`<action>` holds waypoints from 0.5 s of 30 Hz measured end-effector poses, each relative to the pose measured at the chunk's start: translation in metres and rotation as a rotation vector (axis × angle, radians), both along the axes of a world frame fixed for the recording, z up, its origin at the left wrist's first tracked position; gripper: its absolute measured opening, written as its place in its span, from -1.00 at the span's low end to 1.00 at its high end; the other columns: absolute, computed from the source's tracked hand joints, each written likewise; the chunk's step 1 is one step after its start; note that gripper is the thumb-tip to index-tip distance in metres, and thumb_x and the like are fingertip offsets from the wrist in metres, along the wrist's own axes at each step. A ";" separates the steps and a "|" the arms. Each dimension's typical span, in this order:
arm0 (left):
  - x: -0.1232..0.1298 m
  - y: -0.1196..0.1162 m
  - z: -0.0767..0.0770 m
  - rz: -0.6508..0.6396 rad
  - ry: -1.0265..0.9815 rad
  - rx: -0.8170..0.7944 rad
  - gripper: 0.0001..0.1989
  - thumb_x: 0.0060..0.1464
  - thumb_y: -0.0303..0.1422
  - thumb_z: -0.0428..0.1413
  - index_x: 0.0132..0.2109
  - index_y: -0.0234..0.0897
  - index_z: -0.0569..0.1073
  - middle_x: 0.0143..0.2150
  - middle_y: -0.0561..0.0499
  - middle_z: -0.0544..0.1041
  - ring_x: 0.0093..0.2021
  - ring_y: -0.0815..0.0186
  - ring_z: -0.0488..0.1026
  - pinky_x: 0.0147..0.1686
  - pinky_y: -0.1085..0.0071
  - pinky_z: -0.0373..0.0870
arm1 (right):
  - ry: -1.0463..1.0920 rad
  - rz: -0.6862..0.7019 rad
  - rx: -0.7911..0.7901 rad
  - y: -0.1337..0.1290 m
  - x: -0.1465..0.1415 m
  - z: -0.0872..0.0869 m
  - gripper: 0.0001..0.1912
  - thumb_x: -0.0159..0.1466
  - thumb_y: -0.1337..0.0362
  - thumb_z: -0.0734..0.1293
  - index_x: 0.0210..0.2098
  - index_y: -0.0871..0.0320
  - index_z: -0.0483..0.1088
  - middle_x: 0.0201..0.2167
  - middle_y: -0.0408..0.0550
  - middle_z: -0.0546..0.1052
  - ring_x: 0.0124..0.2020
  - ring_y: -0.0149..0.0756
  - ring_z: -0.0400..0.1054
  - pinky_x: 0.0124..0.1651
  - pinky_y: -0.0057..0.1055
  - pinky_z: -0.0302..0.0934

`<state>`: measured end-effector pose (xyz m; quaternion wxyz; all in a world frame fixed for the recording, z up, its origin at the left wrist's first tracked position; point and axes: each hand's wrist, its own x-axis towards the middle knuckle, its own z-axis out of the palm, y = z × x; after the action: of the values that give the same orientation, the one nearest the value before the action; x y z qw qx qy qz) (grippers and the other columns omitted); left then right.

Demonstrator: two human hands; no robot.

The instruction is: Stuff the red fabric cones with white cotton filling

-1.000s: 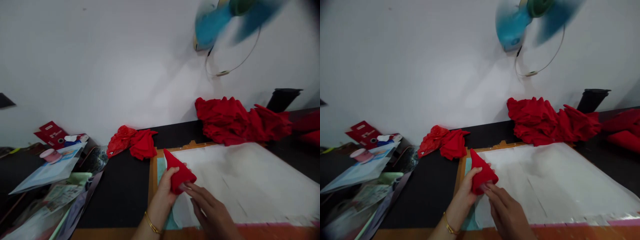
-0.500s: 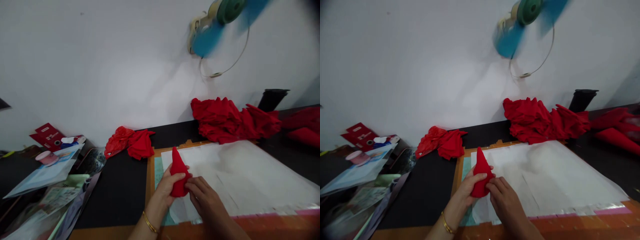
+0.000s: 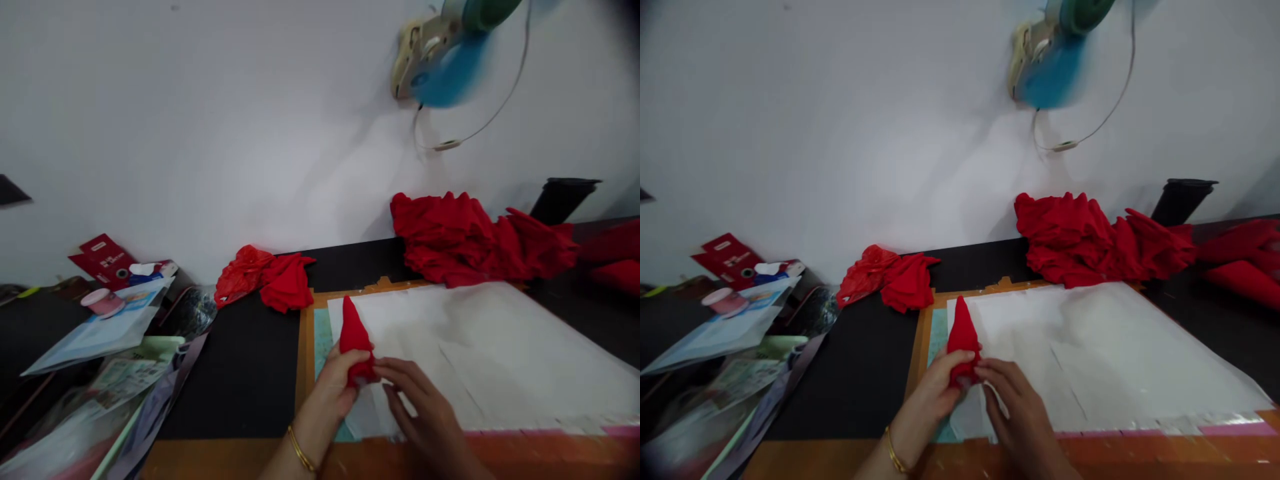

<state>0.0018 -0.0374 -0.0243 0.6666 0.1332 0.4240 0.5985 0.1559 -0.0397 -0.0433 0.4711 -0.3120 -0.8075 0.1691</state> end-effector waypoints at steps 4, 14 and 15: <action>-0.012 0.002 0.011 -0.085 -0.020 0.011 -0.79 -0.29 -0.51 0.25 -0.38 -0.35 0.49 -0.44 -0.01 0.48 -0.47 0.39 0.35 -0.50 0.48 0.22 | 0.021 -0.187 -0.162 0.008 0.029 0.012 -0.77 0.36 0.30 0.20 -0.05 0.03 0.41 -0.08 0.02 0.50 -0.18 -0.25 0.46 -0.29 -0.41 0.43; 0.004 -0.004 0.030 -0.228 0.223 -0.075 -0.84 -0.27 -0.37 0.24 -0.47 -0.30 0.42 -0.54 0.08 0.33 -0.58 0.49 0.15 -0.63 0.58 0.07 | 0.160 -0.072 -0.542 -0.001 0.017 0.011 -0.63 0.37 0.10 0.17 0.08 0.10 0.34 -0.17 0.02 0.49 -0.35 -0.30 0.41 -0.45 -0.47 0.30; 0.008 -0.010 0.034 -0.249 0.331 -0.051 -0.84 -0.25 -0.34 0.23 -0.46 -0.27 0.41 -0.52 0.06 0.36 -0.56 0.45 0.20 -0.62 0.56 0.13 | 0.189 -0.046 -0.581 0.000 0.017 0.014 -0.58 0.36 0.06 0.16 0.12 0.11 0.31 -0.13 0.04 0.49 -0.30 -0.28 0.42 -0.40 -0.45 0.32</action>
<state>0.0096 -0.0474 0.0098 0.6597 0.2641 0.5232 0.4704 0.1725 -0.0400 -0.0297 0.4390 -0.4349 -0.6704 0.4107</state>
